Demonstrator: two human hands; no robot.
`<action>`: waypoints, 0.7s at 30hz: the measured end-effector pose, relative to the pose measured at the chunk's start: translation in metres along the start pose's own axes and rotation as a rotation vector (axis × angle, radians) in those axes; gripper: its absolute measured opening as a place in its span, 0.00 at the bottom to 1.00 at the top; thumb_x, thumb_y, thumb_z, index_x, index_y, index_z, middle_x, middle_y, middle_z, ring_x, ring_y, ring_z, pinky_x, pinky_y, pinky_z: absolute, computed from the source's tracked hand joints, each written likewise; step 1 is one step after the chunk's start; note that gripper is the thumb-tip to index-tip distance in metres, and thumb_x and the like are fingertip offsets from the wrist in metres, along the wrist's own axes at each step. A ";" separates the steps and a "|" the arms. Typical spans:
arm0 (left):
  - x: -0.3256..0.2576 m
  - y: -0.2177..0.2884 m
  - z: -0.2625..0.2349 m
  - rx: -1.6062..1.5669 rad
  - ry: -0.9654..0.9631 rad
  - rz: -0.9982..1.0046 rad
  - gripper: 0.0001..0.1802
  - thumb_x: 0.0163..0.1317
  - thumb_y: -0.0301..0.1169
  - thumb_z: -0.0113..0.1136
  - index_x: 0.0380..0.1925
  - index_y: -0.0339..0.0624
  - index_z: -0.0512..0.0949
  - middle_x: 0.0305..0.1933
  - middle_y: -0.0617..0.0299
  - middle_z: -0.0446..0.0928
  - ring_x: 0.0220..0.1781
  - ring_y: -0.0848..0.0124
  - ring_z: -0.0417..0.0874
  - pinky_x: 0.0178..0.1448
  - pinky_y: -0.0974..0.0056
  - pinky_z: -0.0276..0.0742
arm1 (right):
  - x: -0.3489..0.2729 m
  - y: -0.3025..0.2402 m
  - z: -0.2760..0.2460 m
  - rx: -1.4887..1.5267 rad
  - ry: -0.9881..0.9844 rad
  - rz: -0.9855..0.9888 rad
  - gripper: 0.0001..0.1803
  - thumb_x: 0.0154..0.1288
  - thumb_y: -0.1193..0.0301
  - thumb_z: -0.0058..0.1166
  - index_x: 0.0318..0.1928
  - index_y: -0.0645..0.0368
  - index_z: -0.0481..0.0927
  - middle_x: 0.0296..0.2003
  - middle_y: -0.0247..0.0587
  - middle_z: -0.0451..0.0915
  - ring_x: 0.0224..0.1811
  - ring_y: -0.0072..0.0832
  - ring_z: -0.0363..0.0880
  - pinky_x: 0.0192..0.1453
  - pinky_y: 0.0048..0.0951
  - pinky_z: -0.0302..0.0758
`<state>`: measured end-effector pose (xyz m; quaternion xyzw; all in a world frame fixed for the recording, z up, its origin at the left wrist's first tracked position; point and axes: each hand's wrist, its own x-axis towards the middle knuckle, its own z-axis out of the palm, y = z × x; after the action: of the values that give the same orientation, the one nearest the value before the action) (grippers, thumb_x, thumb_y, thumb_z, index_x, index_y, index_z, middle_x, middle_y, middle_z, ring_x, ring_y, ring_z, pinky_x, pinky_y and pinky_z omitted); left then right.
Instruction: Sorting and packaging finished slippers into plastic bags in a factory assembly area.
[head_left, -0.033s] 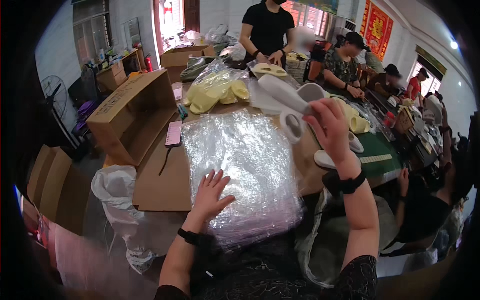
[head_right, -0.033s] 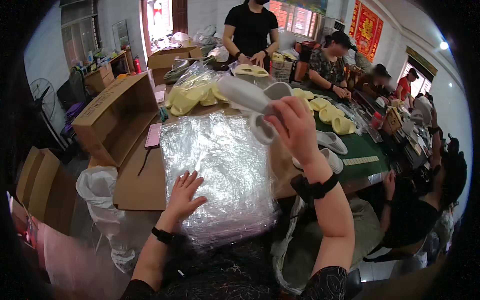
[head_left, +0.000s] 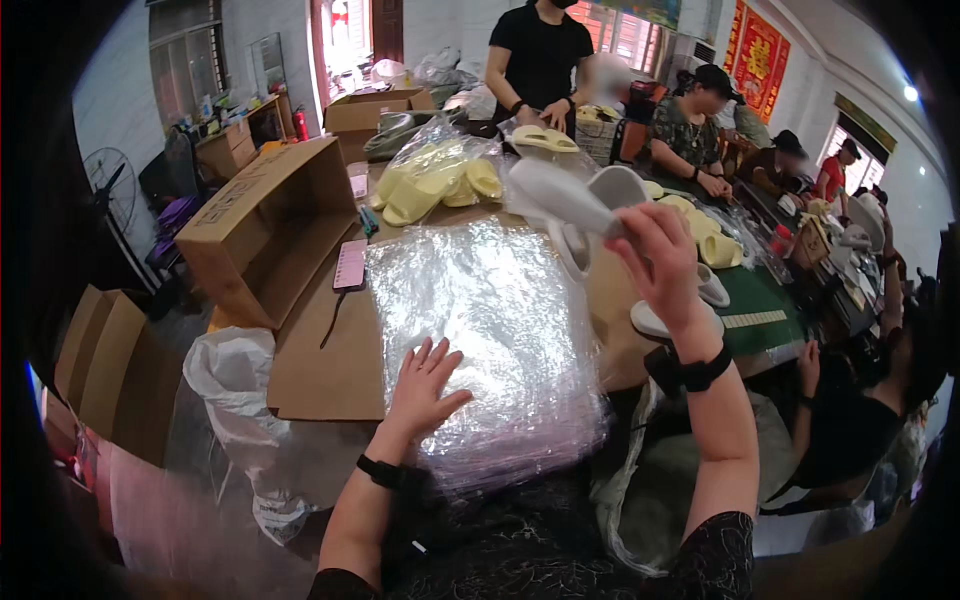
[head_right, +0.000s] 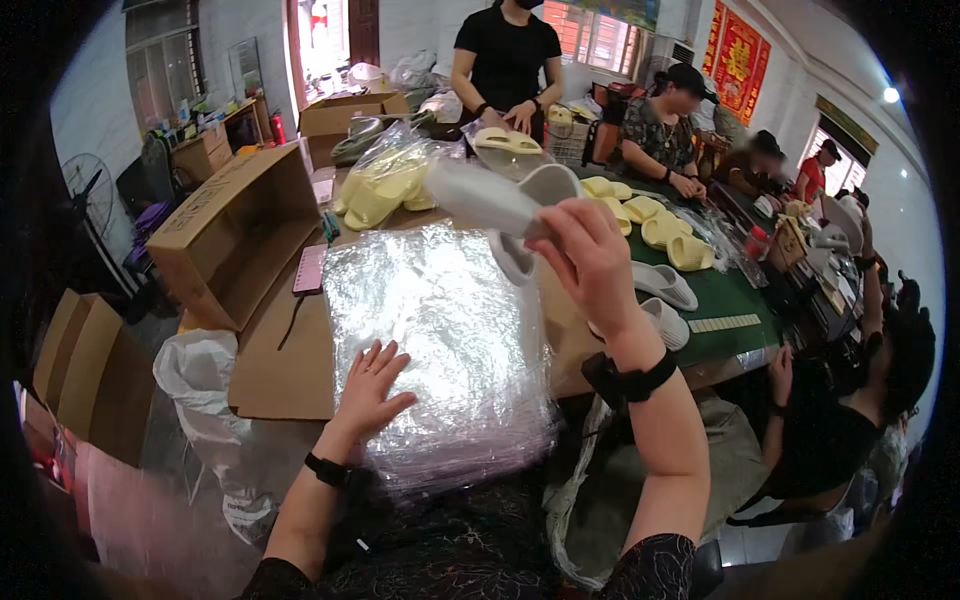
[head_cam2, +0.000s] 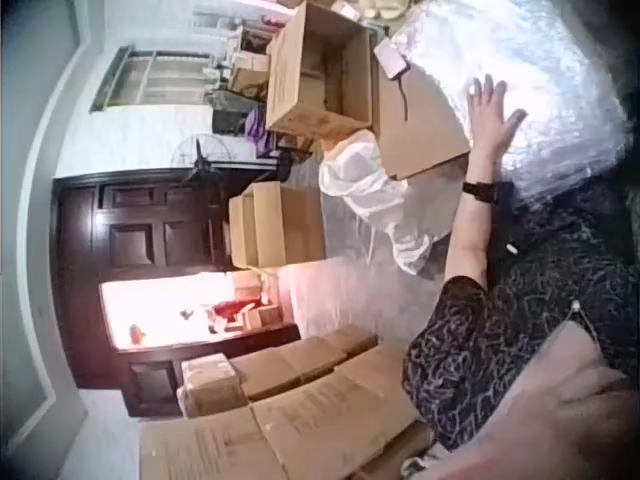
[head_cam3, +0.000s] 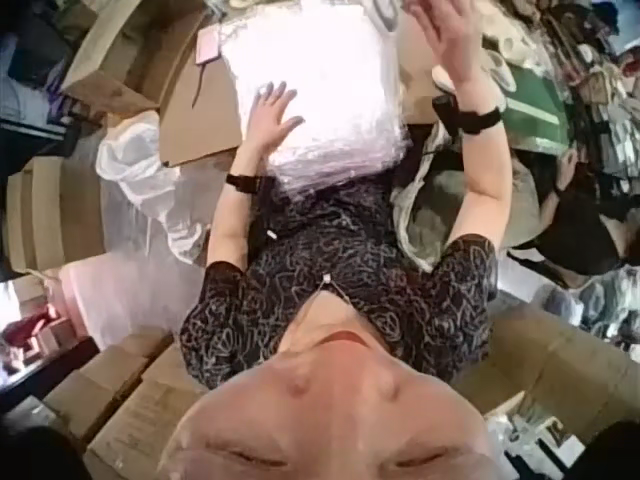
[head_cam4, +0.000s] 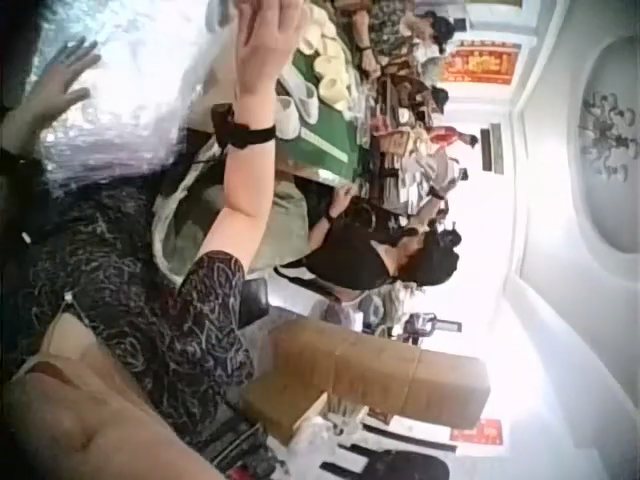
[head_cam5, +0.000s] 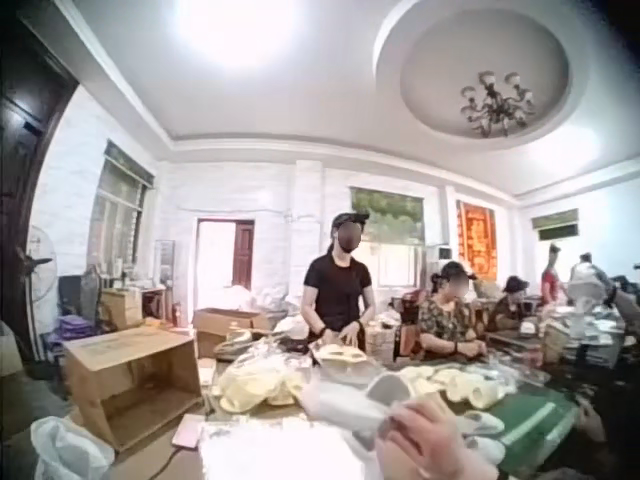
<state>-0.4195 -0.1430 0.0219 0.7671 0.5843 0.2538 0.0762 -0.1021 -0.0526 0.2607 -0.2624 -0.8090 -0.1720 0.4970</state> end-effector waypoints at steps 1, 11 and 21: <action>0.001 0.001 0.000 -0.006 -0.006 0.012 0.39 0.61 0.59 0.57 0.66 0.47 0.71 0.77 0.51 0.59 0.80 0.49 0.49 0.80 0.45 0.39 | -0.002 -0.008 0.000 -0.006 -0.025 -0.097 0.17 0.54 0.74 0.68 0.45 0.60 0.81 0.41 0.41 0.77 0.42 0.42 0.76 0.45 0.38 0.74; -0.002 0.002 -0.004 -0.094 0.019 -0.014 0.38 0.58 0.55 0.61 0.66 0.49 0.70 0.71 0.50 0.66 0.75 0.51 0.62 0.77 0.51 0.55 | -0.066 -0.001 0.042 0.115 -0.463 -0.202 0.21 0.52 0.73 0.66 0.48 0.54 0.79 0.44 0.36 0.78 0.47 0.38 0.78 0.49 0.37 0.78; 0.005 0.013 -0.010 -0.181 0.047 0.052 0.40 0.57 0.54 0.62 0.67 0.49 0.69 0.70 0.51 0.68 0.74 0.52 0.64 0.76 0.51 0.57 | -0.141 -0.021 0.102 0.339 -0.807 -0.118 0.10 0.60 0.74 0.56 0.43 0.55 0.74 0.42 0.41 0.75 0.48 0.44 0.77 0.48 0.39 0.78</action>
<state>-0.4119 -0.1438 0.0372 0.7658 0.5404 0.3254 0.1250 -0.1353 -0.0501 0.0882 -0.1767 -0.9687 0.0512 0.1668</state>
